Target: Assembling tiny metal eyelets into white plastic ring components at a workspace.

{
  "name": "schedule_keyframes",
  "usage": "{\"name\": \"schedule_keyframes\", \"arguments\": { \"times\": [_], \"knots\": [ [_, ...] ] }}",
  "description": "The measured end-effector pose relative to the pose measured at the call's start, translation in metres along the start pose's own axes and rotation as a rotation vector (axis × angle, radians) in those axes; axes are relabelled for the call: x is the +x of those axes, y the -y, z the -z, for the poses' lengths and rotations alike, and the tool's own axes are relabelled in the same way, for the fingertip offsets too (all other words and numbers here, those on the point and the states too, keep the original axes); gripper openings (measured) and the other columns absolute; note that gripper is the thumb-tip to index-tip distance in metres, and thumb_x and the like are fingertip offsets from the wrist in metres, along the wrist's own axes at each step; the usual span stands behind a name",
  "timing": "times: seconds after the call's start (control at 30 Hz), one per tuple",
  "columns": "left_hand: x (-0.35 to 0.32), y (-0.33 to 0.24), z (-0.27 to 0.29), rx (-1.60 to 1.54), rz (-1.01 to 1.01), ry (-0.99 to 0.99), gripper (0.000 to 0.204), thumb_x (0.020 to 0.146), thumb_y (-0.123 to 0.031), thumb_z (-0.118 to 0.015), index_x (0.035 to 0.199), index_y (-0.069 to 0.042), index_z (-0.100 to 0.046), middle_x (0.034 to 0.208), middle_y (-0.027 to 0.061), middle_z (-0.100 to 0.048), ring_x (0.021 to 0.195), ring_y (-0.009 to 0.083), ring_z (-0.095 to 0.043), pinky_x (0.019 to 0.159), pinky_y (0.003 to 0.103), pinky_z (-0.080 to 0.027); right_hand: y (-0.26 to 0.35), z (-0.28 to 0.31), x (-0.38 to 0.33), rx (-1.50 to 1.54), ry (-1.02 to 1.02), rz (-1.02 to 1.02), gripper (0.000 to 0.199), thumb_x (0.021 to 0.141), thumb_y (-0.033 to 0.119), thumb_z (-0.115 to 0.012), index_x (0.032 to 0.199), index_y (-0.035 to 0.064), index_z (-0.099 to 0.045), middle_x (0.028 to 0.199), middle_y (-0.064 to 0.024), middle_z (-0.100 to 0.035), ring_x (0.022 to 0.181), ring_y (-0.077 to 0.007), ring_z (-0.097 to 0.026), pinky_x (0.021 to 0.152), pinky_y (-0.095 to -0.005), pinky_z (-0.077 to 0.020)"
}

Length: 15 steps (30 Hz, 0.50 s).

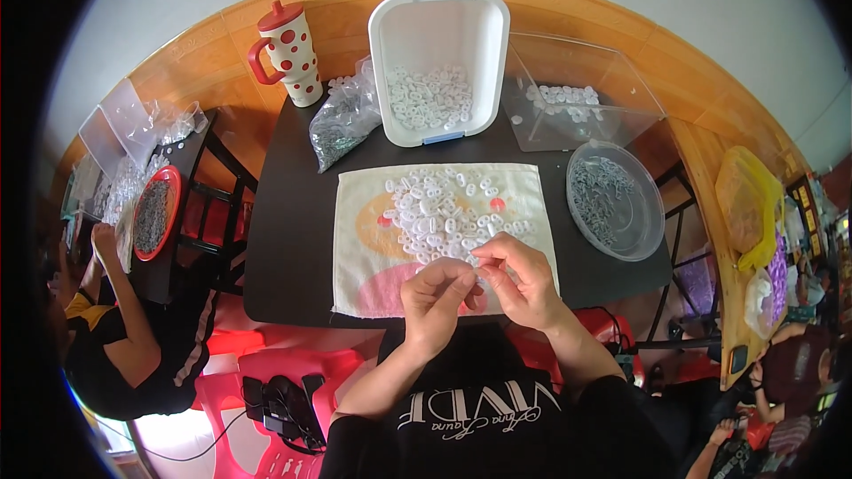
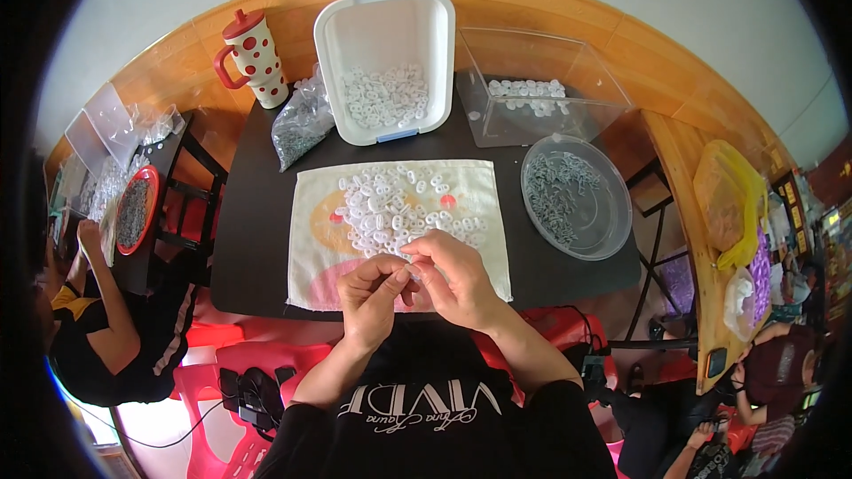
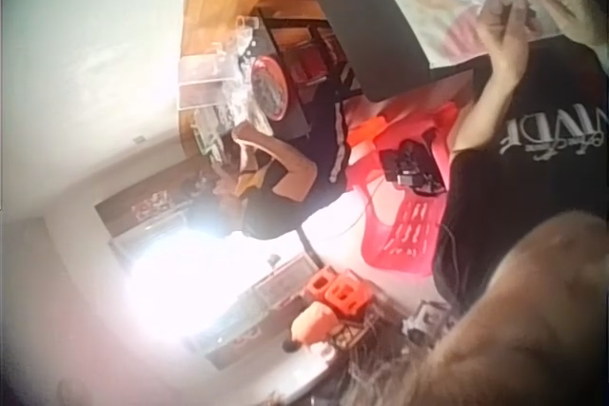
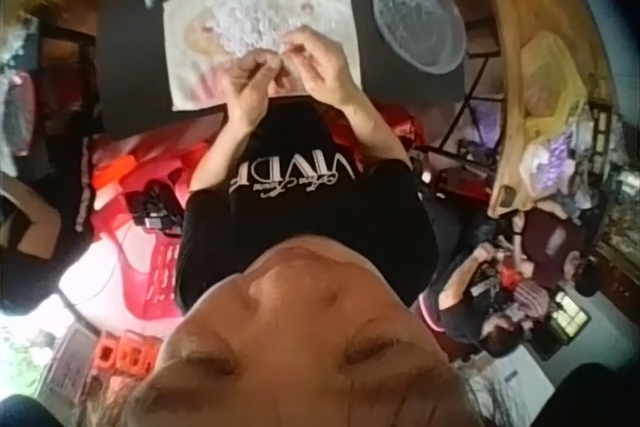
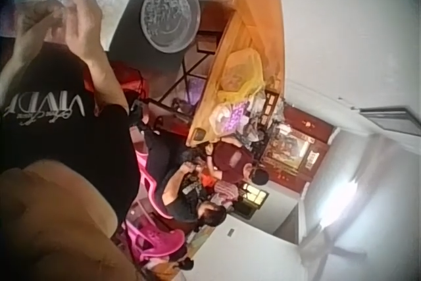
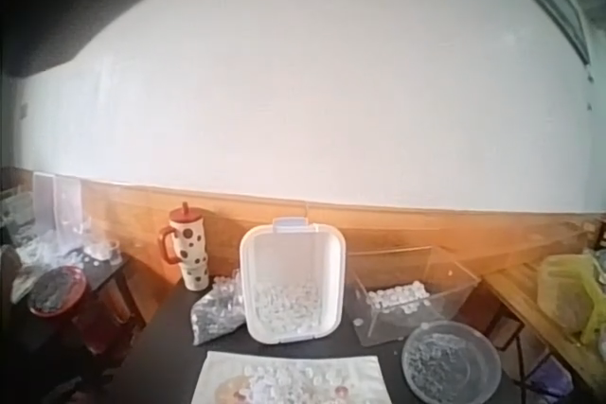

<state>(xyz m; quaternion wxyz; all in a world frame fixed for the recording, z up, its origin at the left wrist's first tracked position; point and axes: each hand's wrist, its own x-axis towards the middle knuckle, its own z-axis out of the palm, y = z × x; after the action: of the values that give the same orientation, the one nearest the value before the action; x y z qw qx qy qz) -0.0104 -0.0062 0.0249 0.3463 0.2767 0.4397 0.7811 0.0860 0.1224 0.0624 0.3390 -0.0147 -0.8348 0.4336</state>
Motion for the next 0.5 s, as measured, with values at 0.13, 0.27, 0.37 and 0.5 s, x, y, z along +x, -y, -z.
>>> {"name": "schedule_keyframes", "arguments": {
  "times": [0.13, 0.27, 0.37, 0.5],
  "knots": [
    [-0.002, 0.002, 0.0, -0.047, -0.006, 0.0, 0.01, 0.096, 0.004, -0.058, 0.096, 0.006, -0.068, 0.086, 0.0103, -0.067, 0.067, 0.0126, -0.061, 0.059, 0.024, -0.05, -0.001, -0.003, -0.006, 0.009, -0.037, -0.012, 0.025, 0.087, -0.007, -0.06, 0.112, -0.0024, -0.061, 0.089, -0.0118, -0.062, 0.074, -0.0193, -0.063, 0.069, -0.0283, -0.0511],
    [-0.004, 0.003, -0.001, -0.026, -0.047, -0.033, 0.009, 0.095, 0.003, -0.059, 0.097, 0.006, -0.068, 0.09, 0.0103, -0.067, 0.071, 0.0125, -0.062, 0.061, 0.024, -0.05, -0.001, -0.001, -0.018, 0.289, -0.146, -0.189, 0.026, 0.088, -0.009, -0.064, 0.113, -0.0042, -0.061, 0.094, -0.0068, -0.062, 0.082, -0.0104, -0.058, 0.07, -0.0231, -0.0459],
    [-0.011, 0.003, 0.008, 0.035, -0.047, -0.034, 0.009, 0.094, 0.004, -0.061, 0.099, 0.005, -0.069, 0.092, 0.0101, -0.066, 0.073, 0.0122, -0.063, 0.063, 0.024, -0.051, 0.002, -0.005, -0.03, 0.266, -0.146, -0.23, 0.025, 0.088, -0.008, -0.064, 0.112, -0.0048, -0.062, 0.093, -0.0071, -0.063, 0.083, -0.0099, -0.057, 0.073, -0.0218, -0.0453],
    [-0.026, 0.003, 0.019, 0.218, -0.091, -0.051, 0.01, 0.093, 0.006, -0.062, 0.1, 0.006, -0.069, 0.092, 0.0101, -0.066, 0.074, 0.0118, -0.063, 0.063, 0.023, -0.052, 0.006, -0.028, -0.042, 0.129, -0.117, -0.182, 0.024, 0.084, -0.009, -0.066, 0.108, -0.0052, -0.063, 0.089, -0.0096, -0.065, 0.078, -0.014, -0.062, 0.068, -0.0236, -0.0488]
  ]
}}
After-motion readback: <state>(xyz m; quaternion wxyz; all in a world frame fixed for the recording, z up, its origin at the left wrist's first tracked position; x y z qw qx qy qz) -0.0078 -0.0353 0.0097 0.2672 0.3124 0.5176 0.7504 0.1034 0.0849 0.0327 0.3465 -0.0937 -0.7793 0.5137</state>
